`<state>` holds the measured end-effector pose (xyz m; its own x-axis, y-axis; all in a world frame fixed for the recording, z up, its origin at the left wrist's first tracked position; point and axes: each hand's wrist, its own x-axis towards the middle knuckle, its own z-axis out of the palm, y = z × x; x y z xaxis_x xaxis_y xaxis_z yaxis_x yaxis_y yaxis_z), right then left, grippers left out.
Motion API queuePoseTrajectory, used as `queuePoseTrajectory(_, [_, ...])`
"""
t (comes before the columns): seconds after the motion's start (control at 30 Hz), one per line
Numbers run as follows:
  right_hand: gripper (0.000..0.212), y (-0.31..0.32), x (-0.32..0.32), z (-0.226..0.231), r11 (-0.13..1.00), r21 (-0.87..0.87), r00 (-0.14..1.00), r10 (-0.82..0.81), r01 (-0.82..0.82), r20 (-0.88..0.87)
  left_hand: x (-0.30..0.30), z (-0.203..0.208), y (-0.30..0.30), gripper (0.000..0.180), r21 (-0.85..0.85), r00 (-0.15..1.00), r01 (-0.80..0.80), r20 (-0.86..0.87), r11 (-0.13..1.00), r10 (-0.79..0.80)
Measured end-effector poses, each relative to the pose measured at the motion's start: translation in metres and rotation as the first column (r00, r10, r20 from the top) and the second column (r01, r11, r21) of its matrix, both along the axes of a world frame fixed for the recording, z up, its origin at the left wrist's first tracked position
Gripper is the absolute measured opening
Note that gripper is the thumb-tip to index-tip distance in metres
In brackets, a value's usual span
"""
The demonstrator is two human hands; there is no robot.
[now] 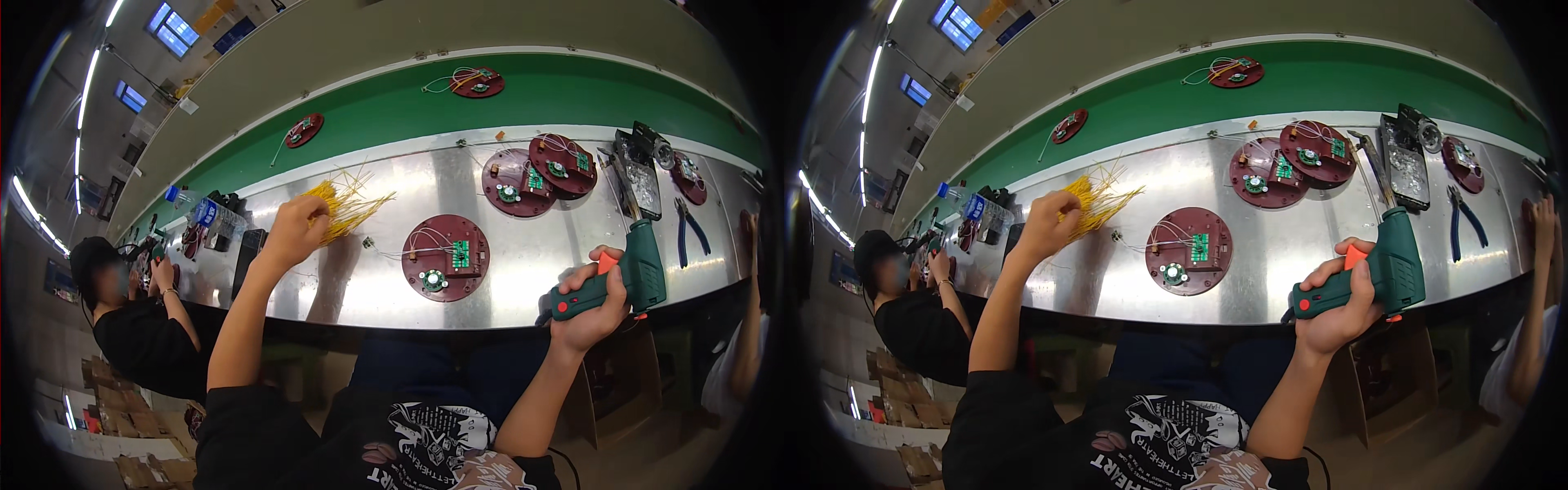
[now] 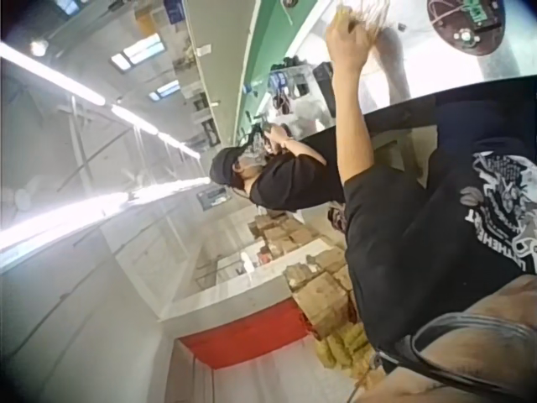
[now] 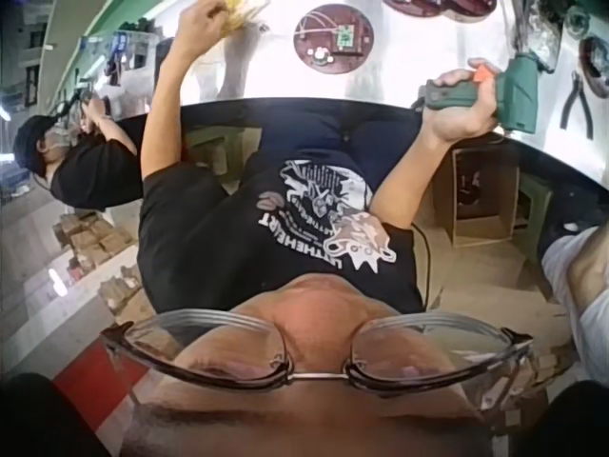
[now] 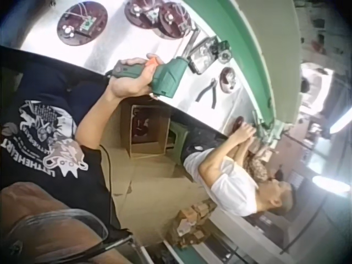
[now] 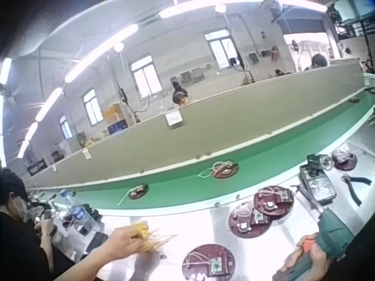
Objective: Soldering wires onto small circuit boards at an industrial assembly line.
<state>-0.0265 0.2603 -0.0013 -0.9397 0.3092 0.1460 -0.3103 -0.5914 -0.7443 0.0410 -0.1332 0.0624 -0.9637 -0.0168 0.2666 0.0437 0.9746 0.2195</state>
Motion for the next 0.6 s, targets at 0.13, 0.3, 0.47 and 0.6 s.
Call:
queuePoseTrajectory(0.13, [0.026, 0.001, 0.001, -0.001, 1.0, 0.002, 1.0, 0.006, -0.006, -0.03, 0.0, 0.011, 0.005, 0.009, 0.17, 0.995, -0.032, -0.09, 0.985, 0.048])
queuePoseTrajectory(0.3, [0.026, 0.0, 0.003, 0.0, 1.0, 0.027, 0.999, -0.004, 0.005, -0.037, -0.016, 0.016, 0.015, 0.011, 0.212, 0.993, 0.008, -0.113, 0.977, 0.017])
queuePoseTrajectory(0.47, [0.027, -0.003, 0.004, 0.001, 0.999, 0.051, 0.998, 0.015, -0.012, -0.054, -0.021, 0.012, 0.02, 0.019, 0.202, 0.995, -0.085, -0.042, 0.976, 0.095])
queuePoseTrajectory(0.6, [0.027, -0.005, 0.005, 0.001, 0.997, 0.078, 0.997, 0.03, -0.025, -0.066, -0.029, 0.012, 0.019, 0.027, 0.044, 0.981, -0.18, -0.061, 0.983, 0.183])
